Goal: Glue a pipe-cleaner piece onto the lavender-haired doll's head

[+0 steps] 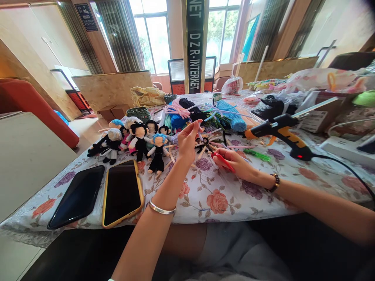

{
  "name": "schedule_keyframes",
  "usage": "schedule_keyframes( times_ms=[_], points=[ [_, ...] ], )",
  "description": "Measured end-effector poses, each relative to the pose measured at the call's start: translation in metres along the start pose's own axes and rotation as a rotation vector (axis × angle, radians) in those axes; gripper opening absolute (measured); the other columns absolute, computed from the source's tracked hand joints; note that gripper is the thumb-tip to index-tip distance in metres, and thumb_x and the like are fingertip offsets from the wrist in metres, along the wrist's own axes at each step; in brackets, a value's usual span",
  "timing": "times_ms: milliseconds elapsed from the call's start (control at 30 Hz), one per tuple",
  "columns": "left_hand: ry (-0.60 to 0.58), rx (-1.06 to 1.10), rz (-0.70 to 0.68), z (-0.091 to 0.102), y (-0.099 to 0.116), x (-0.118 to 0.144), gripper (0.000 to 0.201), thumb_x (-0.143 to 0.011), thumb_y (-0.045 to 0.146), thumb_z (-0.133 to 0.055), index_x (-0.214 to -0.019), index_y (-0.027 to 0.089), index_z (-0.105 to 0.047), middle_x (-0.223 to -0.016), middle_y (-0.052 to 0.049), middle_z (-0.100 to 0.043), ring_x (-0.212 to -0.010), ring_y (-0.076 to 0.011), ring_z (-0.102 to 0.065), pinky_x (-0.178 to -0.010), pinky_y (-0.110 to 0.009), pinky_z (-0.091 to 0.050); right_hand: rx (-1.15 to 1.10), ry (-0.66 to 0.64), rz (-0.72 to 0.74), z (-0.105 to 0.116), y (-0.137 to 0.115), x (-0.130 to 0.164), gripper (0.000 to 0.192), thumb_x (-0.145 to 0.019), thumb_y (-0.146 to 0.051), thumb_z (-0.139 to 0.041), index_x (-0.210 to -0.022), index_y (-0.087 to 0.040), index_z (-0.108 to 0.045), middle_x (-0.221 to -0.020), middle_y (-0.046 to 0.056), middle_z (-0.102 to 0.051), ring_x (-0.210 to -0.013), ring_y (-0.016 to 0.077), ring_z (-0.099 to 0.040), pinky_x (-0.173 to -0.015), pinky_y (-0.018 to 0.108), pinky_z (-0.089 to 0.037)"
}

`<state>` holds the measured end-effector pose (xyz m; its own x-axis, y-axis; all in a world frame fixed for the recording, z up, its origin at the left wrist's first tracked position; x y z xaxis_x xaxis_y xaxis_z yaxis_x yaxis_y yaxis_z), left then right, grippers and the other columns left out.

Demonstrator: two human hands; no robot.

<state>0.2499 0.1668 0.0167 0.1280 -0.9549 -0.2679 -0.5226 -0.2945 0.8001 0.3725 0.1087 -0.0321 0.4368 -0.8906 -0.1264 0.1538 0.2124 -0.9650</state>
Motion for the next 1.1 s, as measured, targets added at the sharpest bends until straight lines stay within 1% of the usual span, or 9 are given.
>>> schedule_keyframes(
  times_ms=[167,267,400,633,800,1000,1100],
  points=[
    [-0.014,-0.016,0.012,-0.0004,-0.0004,0.0001,0.011,-0.076,0.025,-0.068,-0.079,0.017,-0.074,-0.063,0.001,-0.057,-0.058,-0.0044,-0.046,-0.056,-0.02,-0.034,-0.024,-0.005,0.021,-0.0007,-0.0023,0.0003,0.049,-0.074,-0.067,-0.056,-0.074,-0.02,-0.042,-0.059,-0.006,-0.038,-0.05,0.0057,-0.029,-0.048,0.024,-0.024],
    [-0.022,-0.011,0.007,-0.0002,-0.0017,-0.0011,0.012,-0.073,0.028,-0.07,-0.079,0.018,-0.074,-0.063,0.002,-0.058,-0.056,-0.0035,-0.045,-0.055,-0.02,-0.034,-0.005,-0.004,0.004,-0.0006,-0.0023,0.0006,0.049,-0.073,-0.066,-0.058,-0.076,-0.019,-0.044,-0.06,-0.006,-0.038,-0.051,0.0055,-0.029,-0.047,0.023,-0.023],
    [-0.017,0.016,0.005,0.0,-0.0018,-0.0011,0.01,-0.075,0.024,-0.068,-0.079,0.016,-0.073,-0.061,0.001,-0.056,-0.055,-0.0031,-0.044,-0.054,-0.02,-0.033,0.022,0.005,-0.009,0.0006,-0.0001,0.0003,0.048,-0.072,-0.065,-0.06,-0.077,-0.019,-0.045,-0.06,-0.006,-0.038,-0.05,0.0056,-0.029,-0.047,0.023,-0.022],
    [-0.006,0.0,0.021,0.0006,-0.0011,-0.0005,0.011,-0.076,0.025,-0.067,-0.08,0.017,-0.073,-0.061,0.001,-0.056,-0.056,-0.0043,-0.045,-0.055,-0.021,-0.033,-0.012,-0.003,0.009,0.0014,0.0007,0.002,0.046,-0.076,-0.065,-0.054,-0.077,-0.021,-0.043,-0.058,-0.006,-0.036,-0.049,0.0078,-0.027,-0.046,0.024,-0.024],
    [-0.015,0.005,0.012,-0.0009,0.0001,0.0003,0.011,-0.078,0.023,-0.066,-0.081,0.015,-0.073,-0.058,0.001,-0.054,-0.055,-0.0033,-0.044,-0.052,-0.018,-0.034,-0.002,-0.01,-0.001,0.0007,-0.0008,0.0026,0.046,-0.075,-0.063,-0.058,-0.078,-0.02,-0.045,-0.061,-0.006,-0.038,-0.05,0.0068,-0.027,-0.047,0.023,-0.024],
    [0.003,-0.01,0.017,-0.001,0.0014,0.0014,0.011,-0.078,0.022,-0.066,-0.08,0.013,-0.072,-0.06,0.001,-0.055,-0.055,-0.0039,-0.044,-0.053,-0.02,-0.035,-0.007,-0.001,0.015,0.002,0.0013,0.0008,0.044,-0.075,-0.062,-0.059,-0.078,-0.02,-0.045,-0.061,-0.006,-0.038,-0.05,0.0068,-0.028,-0.047,0.024,-0.023],
    [-0.008,0.001,0.015,-0.0014,0.0007,0.0009,0.012,-0.079,0.022,-0.065,-0.081,0.013,-0.073,-0.059,0.001,-0.054,-0.054,-0.0037,-0.043,-0.052,-0.02,-0.034,-0.016,-0.004,0.025,0.0024,0.0019,0.0008,0.044,-0.076,-0.061,-0.057,-0.079,-0.02,-0.045,-0.063,-0.005,-0.039,-0.052,0.0073,-0.03,-0.048,0.024,-0.023]
  ],
)
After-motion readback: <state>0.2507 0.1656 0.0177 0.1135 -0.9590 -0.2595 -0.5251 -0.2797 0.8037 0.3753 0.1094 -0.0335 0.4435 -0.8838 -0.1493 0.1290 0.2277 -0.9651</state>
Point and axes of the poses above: each hand's wrist, its own x-axis away from the middle knuckle, its own z-axis out of the back of the hand, y = z × x, the point moved 8 cm from there along -x, towards the middle knuckle
